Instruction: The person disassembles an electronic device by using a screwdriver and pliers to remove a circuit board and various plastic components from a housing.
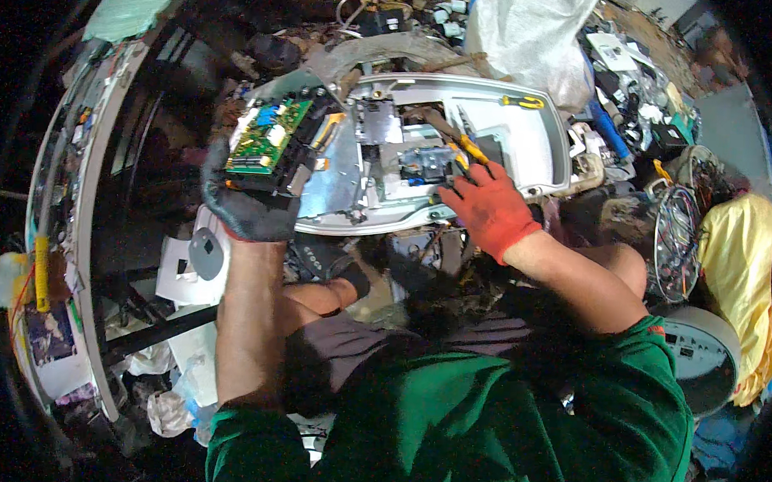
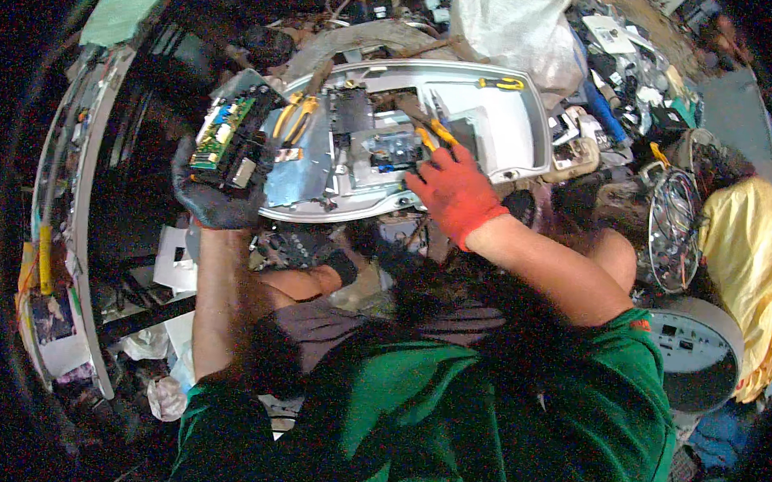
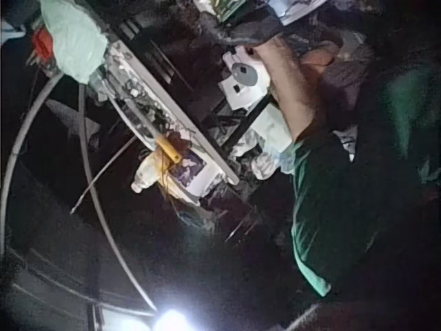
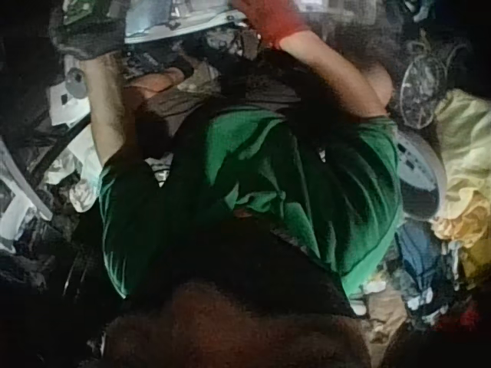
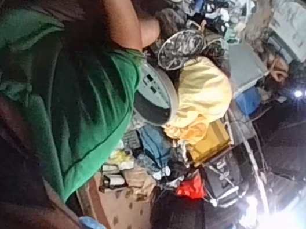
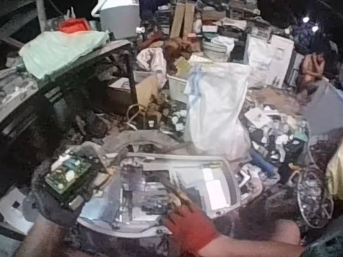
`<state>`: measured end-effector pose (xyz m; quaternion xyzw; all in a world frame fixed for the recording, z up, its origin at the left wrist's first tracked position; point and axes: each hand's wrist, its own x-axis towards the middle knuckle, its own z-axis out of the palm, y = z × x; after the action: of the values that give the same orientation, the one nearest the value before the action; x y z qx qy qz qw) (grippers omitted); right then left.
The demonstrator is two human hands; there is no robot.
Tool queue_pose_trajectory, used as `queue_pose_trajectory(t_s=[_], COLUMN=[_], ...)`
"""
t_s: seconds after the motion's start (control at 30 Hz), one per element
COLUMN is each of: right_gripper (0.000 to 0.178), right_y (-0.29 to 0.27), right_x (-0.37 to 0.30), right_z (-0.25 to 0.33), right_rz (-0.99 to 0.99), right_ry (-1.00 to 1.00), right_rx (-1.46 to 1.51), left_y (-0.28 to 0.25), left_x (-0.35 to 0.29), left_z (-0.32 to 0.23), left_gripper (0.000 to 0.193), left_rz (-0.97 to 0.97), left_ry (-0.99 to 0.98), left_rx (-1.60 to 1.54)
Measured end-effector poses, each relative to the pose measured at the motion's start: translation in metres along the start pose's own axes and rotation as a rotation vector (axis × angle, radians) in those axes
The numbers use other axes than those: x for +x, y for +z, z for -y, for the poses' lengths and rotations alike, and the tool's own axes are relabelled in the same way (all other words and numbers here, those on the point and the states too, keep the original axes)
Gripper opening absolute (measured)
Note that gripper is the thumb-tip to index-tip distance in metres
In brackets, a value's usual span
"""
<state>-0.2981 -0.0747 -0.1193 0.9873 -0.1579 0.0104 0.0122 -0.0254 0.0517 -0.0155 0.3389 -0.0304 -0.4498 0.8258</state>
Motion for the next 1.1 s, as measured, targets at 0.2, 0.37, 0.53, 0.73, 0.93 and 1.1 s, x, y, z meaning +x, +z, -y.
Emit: queue_pose_trajectory(t_s=[0.2, 0.37, 0.53, 0.73, 0.93, 1.1], right_gripper=[0.047, 0.045, 0.054, 0.053, 0.053, 0.053], right_y=[-0.012, -0.03, -0.065, -0.092, -0.094, -0.093], right_x=[0.005, -0.002, -0.012, -0.016, -0.017, -0.019], right_z=[-0.014, -0.025, -0.026, -0.007, -0.005, -0.007], right_rz=[0.144, 0.04, -0.366, -0.382, -0.361, -0.335], right_ry=[0.042, 0.05, -0.069, 0.008, 0.069, 0.085], right_rx=[0.12, 0.377, 0.87, 0.792, 0.769, 0.783], left_y=[-0.003, -0.007, -0.009, -0.009, -0.013, -0.016], left_x=[0.003, 0.005, 0.003, 0.001, 0.002, 0.005], left_z=[-0.004, -0.007, -0.008, -0.002, 0.003, 0.001], left_gripper=[0.065, 0.067, 0.064, 0.063, 0.062, 0.066], left_rz=[0.096, 0.118, 0.034, 0.179, 0.206, 0.241], left_ry=[0.003, 0.003, 0.07, -0.052, -0.033, -0.088], left_rx=[0.039, 0.081, 0.101, 0.06, 0.038, -0.009])
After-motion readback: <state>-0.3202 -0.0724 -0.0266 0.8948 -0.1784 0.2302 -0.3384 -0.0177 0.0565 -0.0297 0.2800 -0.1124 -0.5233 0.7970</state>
